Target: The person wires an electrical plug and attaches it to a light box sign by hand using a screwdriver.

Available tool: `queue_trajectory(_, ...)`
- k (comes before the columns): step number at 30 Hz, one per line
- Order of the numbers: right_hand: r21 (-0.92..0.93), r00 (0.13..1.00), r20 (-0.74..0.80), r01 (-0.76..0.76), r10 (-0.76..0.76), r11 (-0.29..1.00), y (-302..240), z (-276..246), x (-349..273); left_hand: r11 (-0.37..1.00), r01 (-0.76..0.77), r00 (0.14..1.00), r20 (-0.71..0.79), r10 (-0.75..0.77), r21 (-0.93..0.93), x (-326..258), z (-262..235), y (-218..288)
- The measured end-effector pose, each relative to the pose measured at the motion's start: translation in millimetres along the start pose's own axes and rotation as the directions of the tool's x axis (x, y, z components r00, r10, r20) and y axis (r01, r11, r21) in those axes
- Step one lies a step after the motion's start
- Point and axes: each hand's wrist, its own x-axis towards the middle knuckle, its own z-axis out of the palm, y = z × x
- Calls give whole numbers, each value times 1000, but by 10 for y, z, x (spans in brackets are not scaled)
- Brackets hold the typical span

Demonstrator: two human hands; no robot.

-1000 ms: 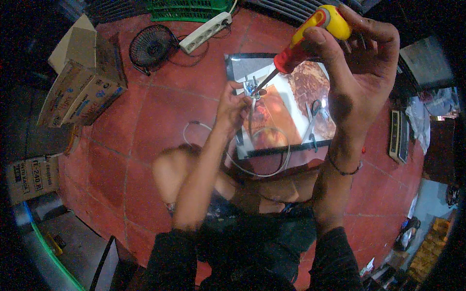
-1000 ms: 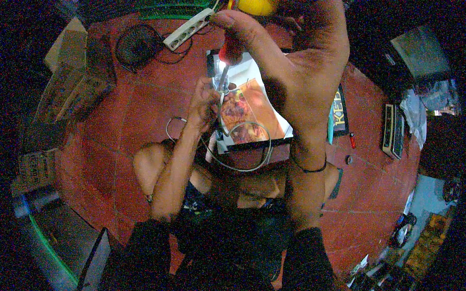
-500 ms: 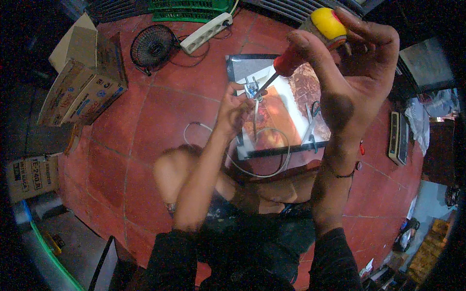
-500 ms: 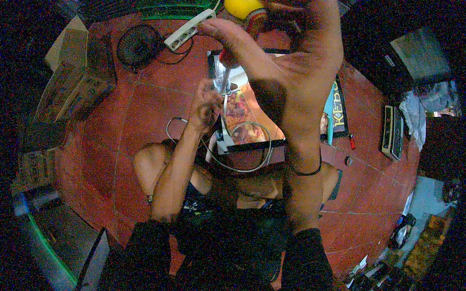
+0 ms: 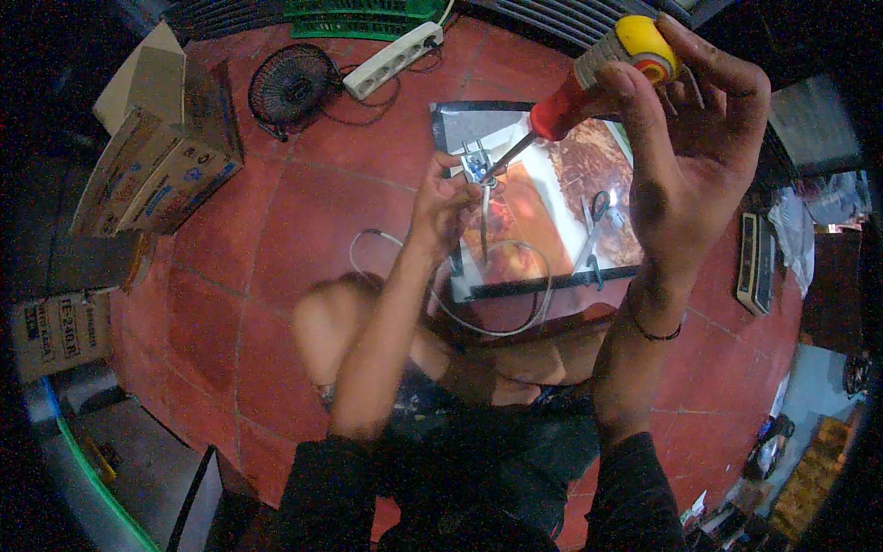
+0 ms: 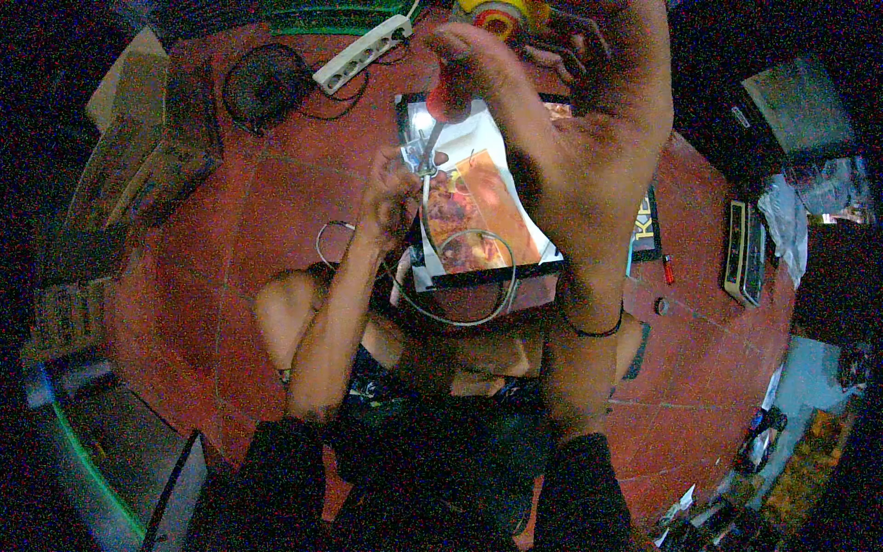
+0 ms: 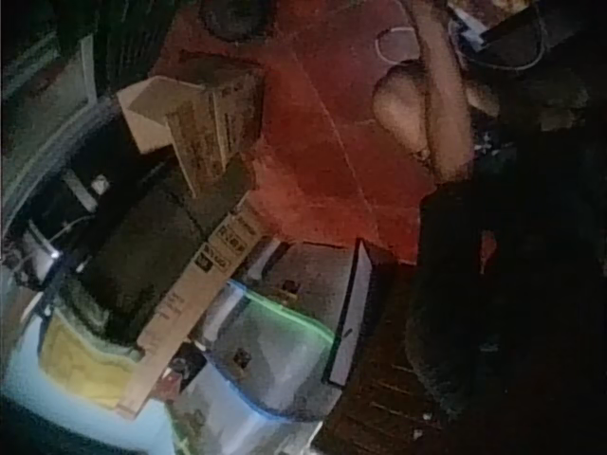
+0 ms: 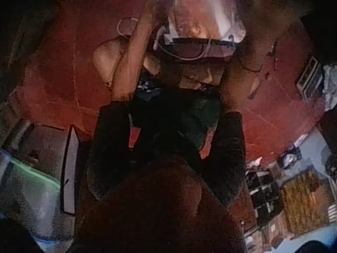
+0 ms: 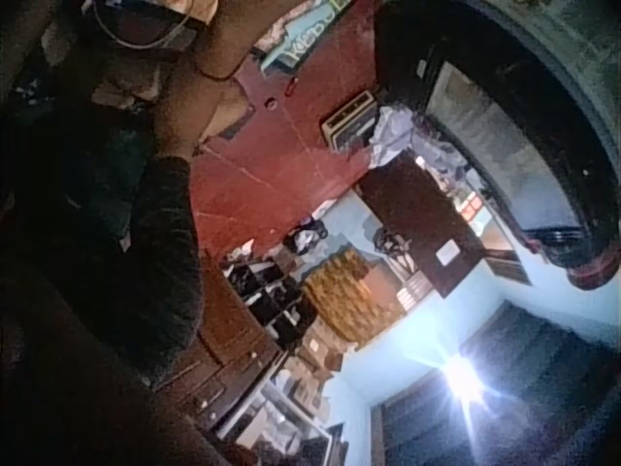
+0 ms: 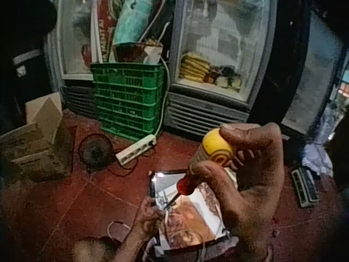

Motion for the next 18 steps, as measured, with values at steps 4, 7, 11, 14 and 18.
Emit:
queue_trajectory(4, 10, 972, -185, -146, 145, 989, -48, 115, -59, 999, -33, 999, 16, 32, 17, -15, -55, 19)
queue_trajectory(7, -243, 995, -92, -61, 40, 968, -56, 30, -94, 999, -30, 1000, -8, 30, 11, -33, 27, 3)
queue_trajectory(11, -205, 998, -42, -52, 44, 977, 4, -188, -101, 997, -15, 1000, 5, 15, 73, -45, 18, 24)
queue_trajectory(14, -264, 999, 27, -14, 22, 964, 9, -240, -80, 994, 35, 998, -61, -29, 102, -53, -2, 11)
queue_trajectory(18, -208, 1000, -30, -10, 3, 978, 36, -269, -103, 982, -39, 999, -21, 43, 185, -40, -60, -3)
